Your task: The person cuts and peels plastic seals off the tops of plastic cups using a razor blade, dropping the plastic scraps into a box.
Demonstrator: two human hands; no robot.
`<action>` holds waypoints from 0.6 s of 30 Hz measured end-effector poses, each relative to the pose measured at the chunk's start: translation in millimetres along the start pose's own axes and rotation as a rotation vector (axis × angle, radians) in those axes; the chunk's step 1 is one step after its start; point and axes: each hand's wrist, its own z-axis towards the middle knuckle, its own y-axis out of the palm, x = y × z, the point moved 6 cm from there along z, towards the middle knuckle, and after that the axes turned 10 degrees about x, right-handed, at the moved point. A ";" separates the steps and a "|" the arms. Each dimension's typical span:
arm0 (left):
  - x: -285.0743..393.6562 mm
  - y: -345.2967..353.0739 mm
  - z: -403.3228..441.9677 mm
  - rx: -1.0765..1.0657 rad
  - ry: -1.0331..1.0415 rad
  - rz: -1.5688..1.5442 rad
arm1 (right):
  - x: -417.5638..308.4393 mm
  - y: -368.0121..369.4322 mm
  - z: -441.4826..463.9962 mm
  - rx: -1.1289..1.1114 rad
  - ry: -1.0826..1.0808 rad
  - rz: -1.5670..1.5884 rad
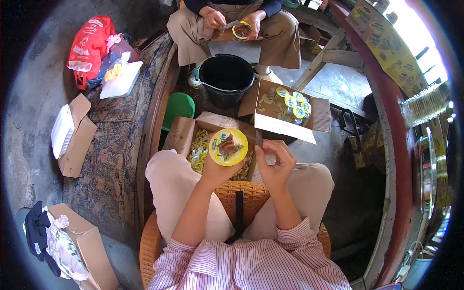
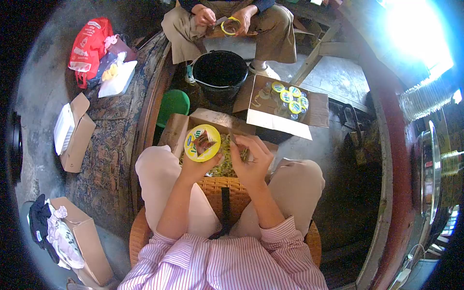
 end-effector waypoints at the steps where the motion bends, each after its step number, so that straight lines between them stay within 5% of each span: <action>1: 0.3 0.2 0.0 0.011 0.022 -0.009 | -1.1 1.0 -0.6 -0.022 -0.008 0.002; 18: -6.9 -2.5 -6.2 -0.066 0.003 -0.146 | -15.8 6.8 -5.0 0.032 -0.089 -0.017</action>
